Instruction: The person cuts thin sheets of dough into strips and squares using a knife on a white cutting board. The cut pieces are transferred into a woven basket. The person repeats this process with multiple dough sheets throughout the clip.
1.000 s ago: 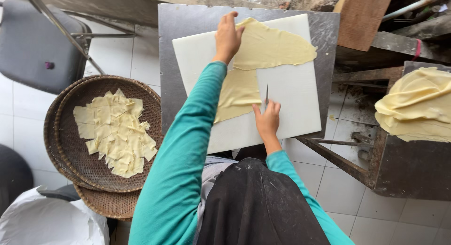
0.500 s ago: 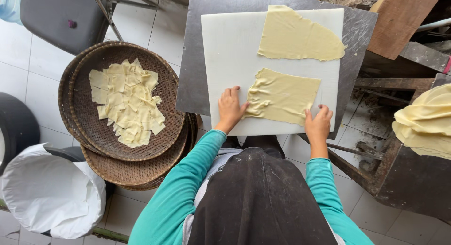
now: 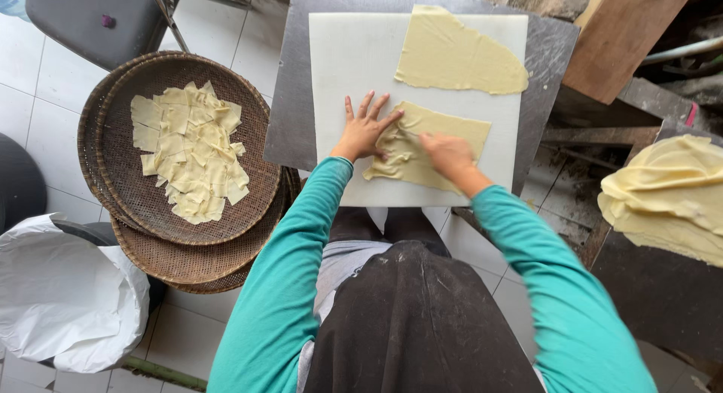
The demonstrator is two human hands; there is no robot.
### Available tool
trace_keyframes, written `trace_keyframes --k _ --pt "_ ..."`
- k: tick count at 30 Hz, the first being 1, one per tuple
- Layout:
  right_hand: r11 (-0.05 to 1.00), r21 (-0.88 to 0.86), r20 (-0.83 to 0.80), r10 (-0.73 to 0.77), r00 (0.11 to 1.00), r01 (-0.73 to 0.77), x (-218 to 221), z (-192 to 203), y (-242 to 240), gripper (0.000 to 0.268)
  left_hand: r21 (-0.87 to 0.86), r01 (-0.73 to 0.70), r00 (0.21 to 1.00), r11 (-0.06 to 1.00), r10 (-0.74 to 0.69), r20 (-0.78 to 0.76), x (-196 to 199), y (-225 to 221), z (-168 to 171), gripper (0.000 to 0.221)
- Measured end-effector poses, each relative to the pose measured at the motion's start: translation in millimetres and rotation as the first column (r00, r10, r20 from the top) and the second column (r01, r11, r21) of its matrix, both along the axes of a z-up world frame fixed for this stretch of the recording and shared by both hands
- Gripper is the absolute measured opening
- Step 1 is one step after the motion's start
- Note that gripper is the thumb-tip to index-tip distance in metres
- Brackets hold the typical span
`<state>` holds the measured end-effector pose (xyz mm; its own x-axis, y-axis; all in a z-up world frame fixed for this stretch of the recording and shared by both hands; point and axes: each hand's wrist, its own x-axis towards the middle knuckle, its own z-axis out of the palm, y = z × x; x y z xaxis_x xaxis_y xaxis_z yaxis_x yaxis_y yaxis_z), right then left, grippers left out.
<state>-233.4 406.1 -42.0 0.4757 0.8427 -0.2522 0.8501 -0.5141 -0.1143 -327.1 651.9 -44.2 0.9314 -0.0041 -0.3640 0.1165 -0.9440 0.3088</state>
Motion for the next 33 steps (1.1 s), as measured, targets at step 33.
trace_keyframes --k 33 --pt "0.594 -0.111 -0.500 -0.726 0.472 0.797 -72.5 40.9 -120.0 0.054 -0.076 0.041 0.934 0.996 -0.012 0.356 -28.3 -25.1 -8.9 0.096"
